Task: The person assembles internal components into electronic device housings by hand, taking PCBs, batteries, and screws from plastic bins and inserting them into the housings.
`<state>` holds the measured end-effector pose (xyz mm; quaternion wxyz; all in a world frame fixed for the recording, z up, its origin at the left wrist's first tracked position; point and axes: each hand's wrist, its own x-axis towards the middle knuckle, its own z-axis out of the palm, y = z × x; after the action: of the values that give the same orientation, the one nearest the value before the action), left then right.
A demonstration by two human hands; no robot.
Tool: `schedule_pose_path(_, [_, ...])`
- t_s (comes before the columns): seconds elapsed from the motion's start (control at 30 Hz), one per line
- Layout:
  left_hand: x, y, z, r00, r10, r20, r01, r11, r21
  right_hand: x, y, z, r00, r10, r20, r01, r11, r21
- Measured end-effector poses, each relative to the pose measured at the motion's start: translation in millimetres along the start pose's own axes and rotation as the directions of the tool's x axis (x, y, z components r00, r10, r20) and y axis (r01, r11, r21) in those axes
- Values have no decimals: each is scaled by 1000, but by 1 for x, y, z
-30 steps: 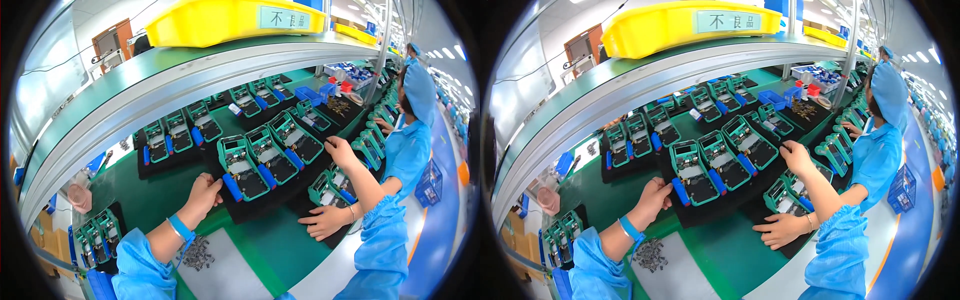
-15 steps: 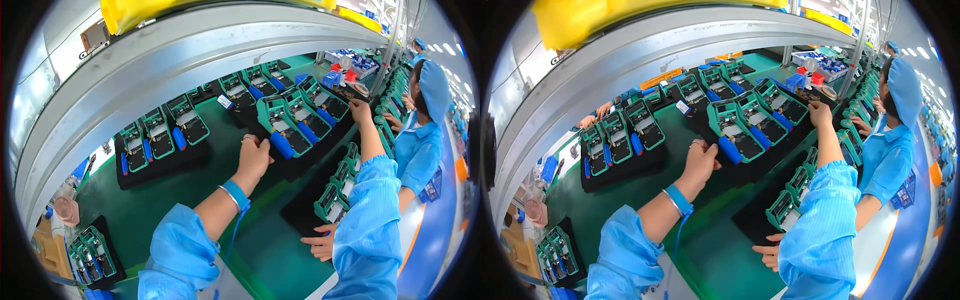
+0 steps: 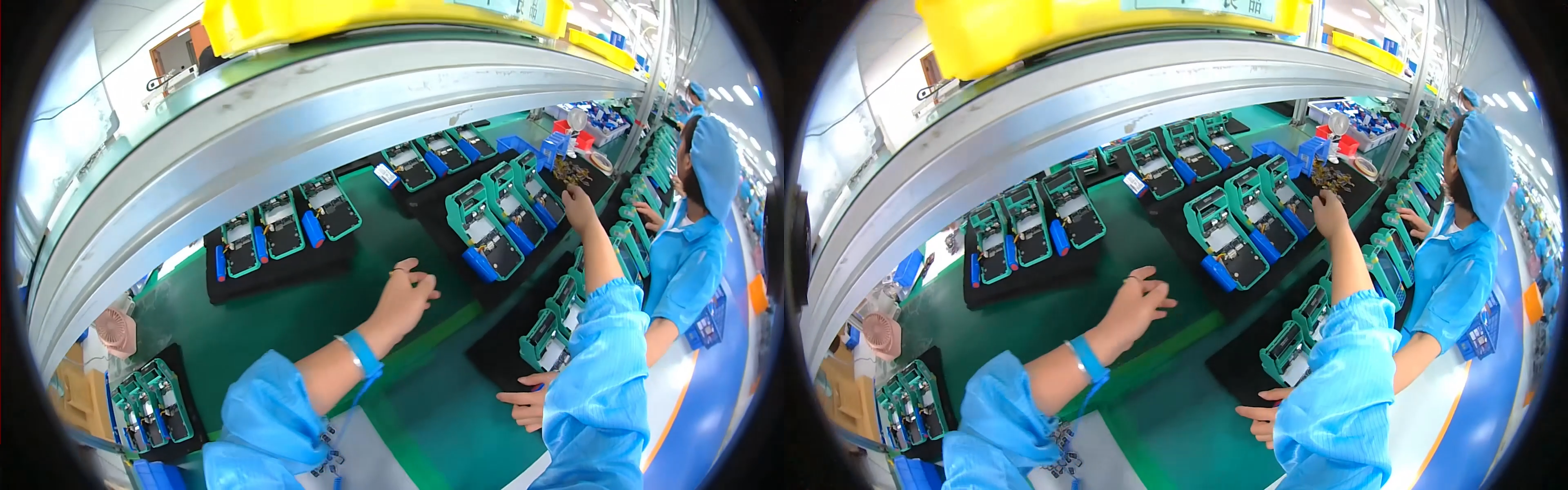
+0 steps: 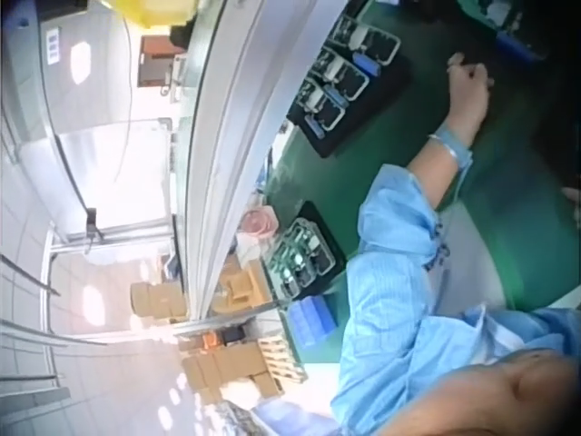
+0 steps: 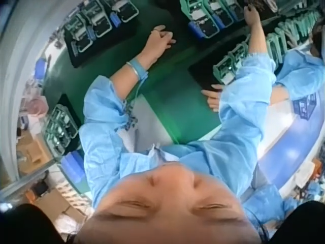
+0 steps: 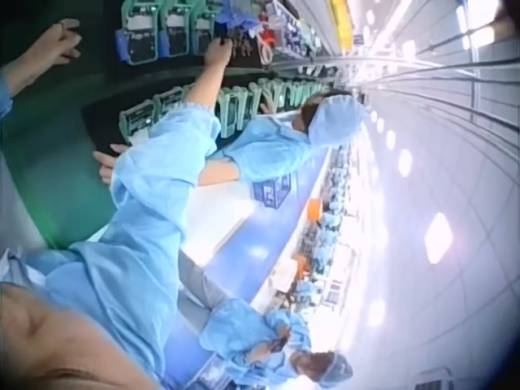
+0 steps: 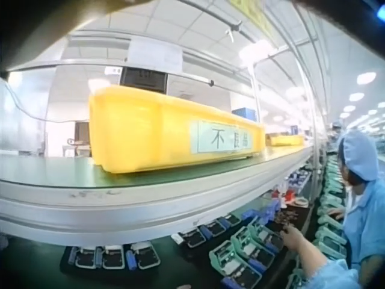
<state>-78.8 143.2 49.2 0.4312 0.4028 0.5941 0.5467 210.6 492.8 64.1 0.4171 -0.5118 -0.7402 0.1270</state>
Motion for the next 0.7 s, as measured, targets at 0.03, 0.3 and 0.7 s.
schedule_pose_path(0.03, [-11, 1, -16, 1000, 14, -22, -13, 999, 45, -2, -13, -5, 997, -60, -51, 59, 998, -13])
schedule_pose_path(0.3, [-73, -15, -210, 861, 167, -480, 71, 896, 439, -116, -235, 36, 775, -631, 22, 609, 756, 241])
schedule_pose_path(0.7, [-60, -72, -363, 603, 126, -788, 203, 931, 305, -185, -294, 267, 778, -127, 616, -222, 861, 458])
